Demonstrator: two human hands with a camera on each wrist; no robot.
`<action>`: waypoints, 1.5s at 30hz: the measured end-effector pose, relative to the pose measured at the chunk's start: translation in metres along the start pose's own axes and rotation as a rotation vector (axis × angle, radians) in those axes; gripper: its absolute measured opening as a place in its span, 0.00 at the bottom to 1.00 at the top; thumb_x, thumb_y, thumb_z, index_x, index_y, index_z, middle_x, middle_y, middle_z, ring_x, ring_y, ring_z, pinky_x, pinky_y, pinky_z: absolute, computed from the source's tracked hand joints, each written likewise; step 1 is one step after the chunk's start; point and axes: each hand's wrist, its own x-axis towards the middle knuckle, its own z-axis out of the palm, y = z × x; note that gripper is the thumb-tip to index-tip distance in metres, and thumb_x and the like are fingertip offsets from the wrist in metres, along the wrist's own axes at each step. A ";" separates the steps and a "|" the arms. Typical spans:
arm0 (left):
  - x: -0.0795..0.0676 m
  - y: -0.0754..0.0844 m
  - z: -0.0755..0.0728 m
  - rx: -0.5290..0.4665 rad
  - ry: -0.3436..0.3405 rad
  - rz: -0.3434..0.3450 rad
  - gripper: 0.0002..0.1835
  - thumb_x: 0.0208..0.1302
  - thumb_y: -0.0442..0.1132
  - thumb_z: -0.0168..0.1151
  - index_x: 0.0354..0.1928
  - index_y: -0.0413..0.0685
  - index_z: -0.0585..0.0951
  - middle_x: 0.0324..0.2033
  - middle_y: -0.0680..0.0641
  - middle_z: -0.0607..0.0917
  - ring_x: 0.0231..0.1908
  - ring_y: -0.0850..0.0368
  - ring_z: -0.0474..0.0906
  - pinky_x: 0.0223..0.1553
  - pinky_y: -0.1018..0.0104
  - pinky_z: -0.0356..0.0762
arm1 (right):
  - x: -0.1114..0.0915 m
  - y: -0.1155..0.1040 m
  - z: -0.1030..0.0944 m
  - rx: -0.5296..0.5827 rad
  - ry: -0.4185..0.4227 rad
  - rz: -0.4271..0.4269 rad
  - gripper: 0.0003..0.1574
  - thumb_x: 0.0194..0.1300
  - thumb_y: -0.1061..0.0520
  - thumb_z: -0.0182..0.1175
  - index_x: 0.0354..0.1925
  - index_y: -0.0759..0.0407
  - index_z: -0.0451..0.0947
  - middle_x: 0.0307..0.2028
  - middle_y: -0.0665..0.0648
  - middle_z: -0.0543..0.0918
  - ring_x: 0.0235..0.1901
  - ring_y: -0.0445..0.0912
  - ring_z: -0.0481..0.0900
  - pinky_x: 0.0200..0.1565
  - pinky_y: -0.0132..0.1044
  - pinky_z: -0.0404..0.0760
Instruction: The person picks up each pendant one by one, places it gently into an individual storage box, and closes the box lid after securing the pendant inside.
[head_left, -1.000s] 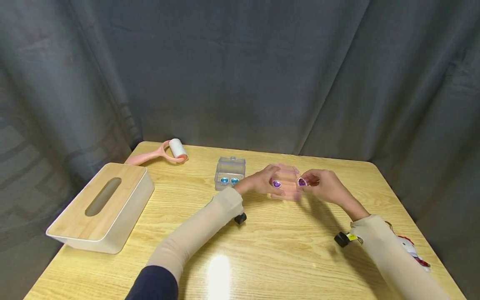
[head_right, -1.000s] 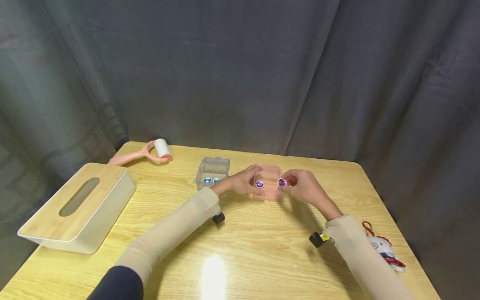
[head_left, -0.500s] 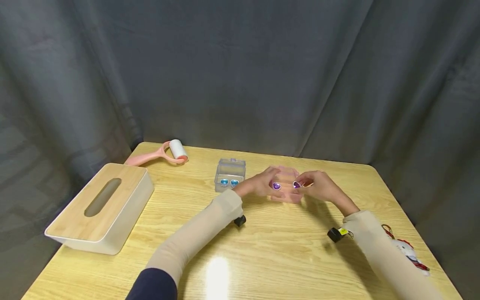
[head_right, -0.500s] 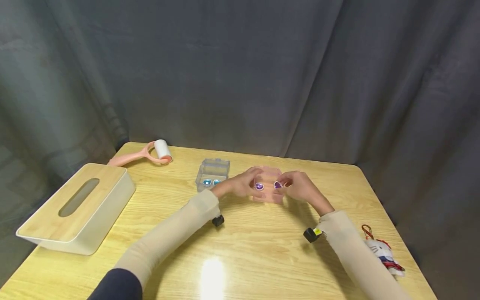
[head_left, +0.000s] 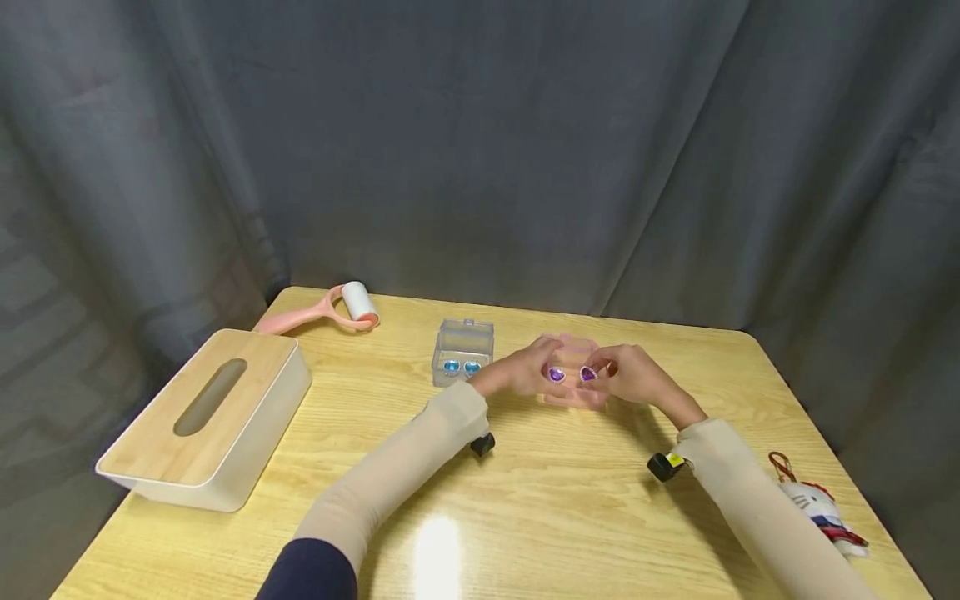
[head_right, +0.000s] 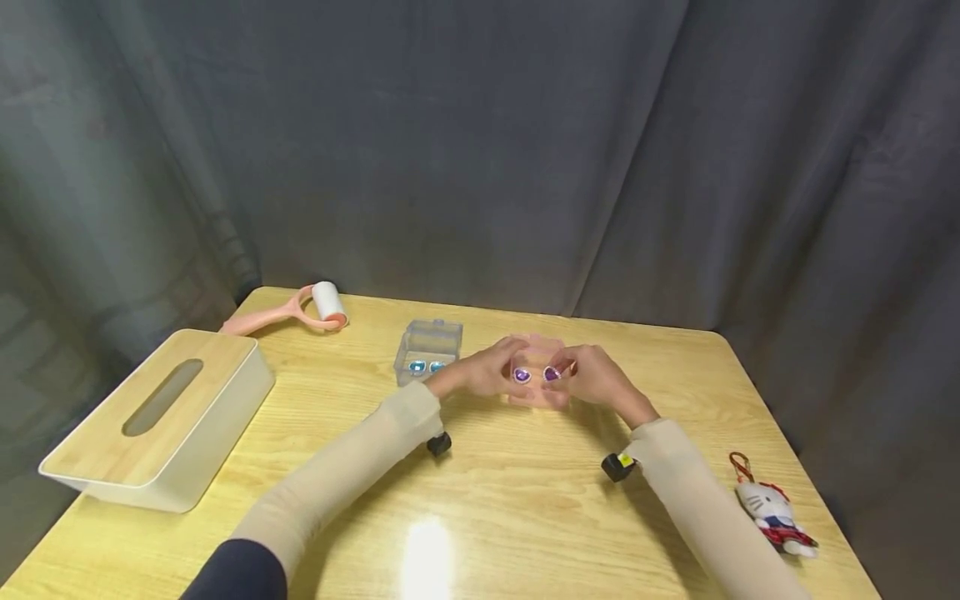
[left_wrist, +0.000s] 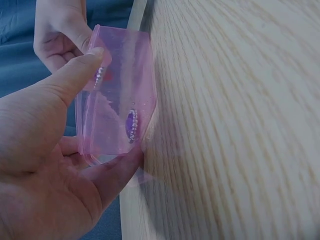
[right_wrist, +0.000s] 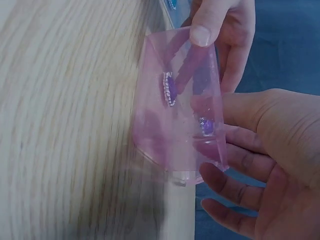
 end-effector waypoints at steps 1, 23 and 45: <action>0.000 0.000 -0.001 0.006 0.000 0.001 0.53 0.65 0.55 0.71 0.82 0.46 0.51 0.78 0.45 0.58 0.56 0.54 0.76 0.59 0.64 0.78 | 0.001 0.001 0.000 0.001 -0.004 0.002 0.15 0.60 0.57 0.76 0.43 0.63 0.86 0.32 0.56 0.87 0.23 0.41 0.74 0.25 0.30 0.73; 0.004 -0.002 0.000 -0.008 0.009 0.016 0.54 0.64 0.56 0.72 0.81 0.44 0.52 0.76 0.45 0.60 0.48 0.61 0.75 0.46 0.74 0.77 | 0.016 0.004 0.002 -0.082 -0.136 -0.025 0.11 0.60 0.61 0.74 0.43 0.61 0.88 0.37 0.57 0.90 0.32 0.43 0.82 0.35 0.35 0.83; 0.003 -0.002 -0.001 0.021 0.006 0.010 0.53 0.65 0.58 0.70 0.82 0.49 0.51 0.76 0.48 0.60 0.48 0.61 0.75 0.47 0.71 0.77 | 0.009 -0.010 -0.017 -0.170 0.004 -0.004 0.13 0.67 0.55 0.70 0.46 0.62 0.87 0.39 0.58 0.90 0.29 0.43 0.82 0.30 0.36 0.80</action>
